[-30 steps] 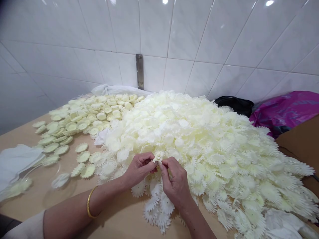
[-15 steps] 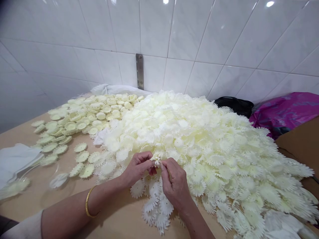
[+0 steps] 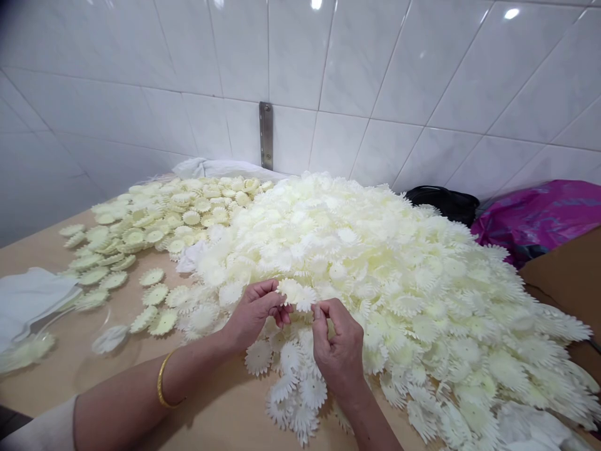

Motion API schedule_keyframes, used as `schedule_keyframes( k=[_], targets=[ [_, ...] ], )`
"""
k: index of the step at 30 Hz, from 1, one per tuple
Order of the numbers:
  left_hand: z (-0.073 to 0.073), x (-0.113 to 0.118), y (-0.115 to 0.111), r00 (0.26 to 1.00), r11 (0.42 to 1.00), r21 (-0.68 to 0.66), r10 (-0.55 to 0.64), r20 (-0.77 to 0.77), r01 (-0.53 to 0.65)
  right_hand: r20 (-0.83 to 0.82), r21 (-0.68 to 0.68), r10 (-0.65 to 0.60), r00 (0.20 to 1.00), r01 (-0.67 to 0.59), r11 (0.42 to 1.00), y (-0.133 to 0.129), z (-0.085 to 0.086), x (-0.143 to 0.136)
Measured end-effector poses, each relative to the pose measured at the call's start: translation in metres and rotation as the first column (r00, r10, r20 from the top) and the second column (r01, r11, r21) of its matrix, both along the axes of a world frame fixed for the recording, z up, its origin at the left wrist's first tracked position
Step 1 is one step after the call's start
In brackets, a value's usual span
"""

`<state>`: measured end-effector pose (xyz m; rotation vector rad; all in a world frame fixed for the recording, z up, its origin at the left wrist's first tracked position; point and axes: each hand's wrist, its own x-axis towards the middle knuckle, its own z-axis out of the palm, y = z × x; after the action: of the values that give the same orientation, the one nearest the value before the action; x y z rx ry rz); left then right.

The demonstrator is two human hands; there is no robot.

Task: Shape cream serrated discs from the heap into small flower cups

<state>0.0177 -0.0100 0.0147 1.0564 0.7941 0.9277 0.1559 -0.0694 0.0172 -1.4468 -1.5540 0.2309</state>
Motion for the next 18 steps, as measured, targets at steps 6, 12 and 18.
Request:
schedule_keyframes(
  k=[6, 12, 18],
  targets=[
    [0.005, -0.004, 0.011, 0.985, 0.985, -0.043, 0.168, 0.025, -0.167, -0.074, 0.016, -0.180, 0.981, 0.181, 0.983, 0.001, 0.000, 0.016],
    [0.009, -0.008, 0.012, 0.990, 0.986, 0.090, 0.138, 0.005, -0.138, -0.039, 0.037, -0.177, 0.983, 0.179, 0.983, 0.001, 0.003, 0.018],
    [0.002, 0.003, -0.008, 0.991, 0.979, 0.196, 0.073, -0.113, -0.050, -0.008, 0.042, -0.032, 0.999, 0.032, 0.999, 0.002, -0.003, 0.008]
  ],
)
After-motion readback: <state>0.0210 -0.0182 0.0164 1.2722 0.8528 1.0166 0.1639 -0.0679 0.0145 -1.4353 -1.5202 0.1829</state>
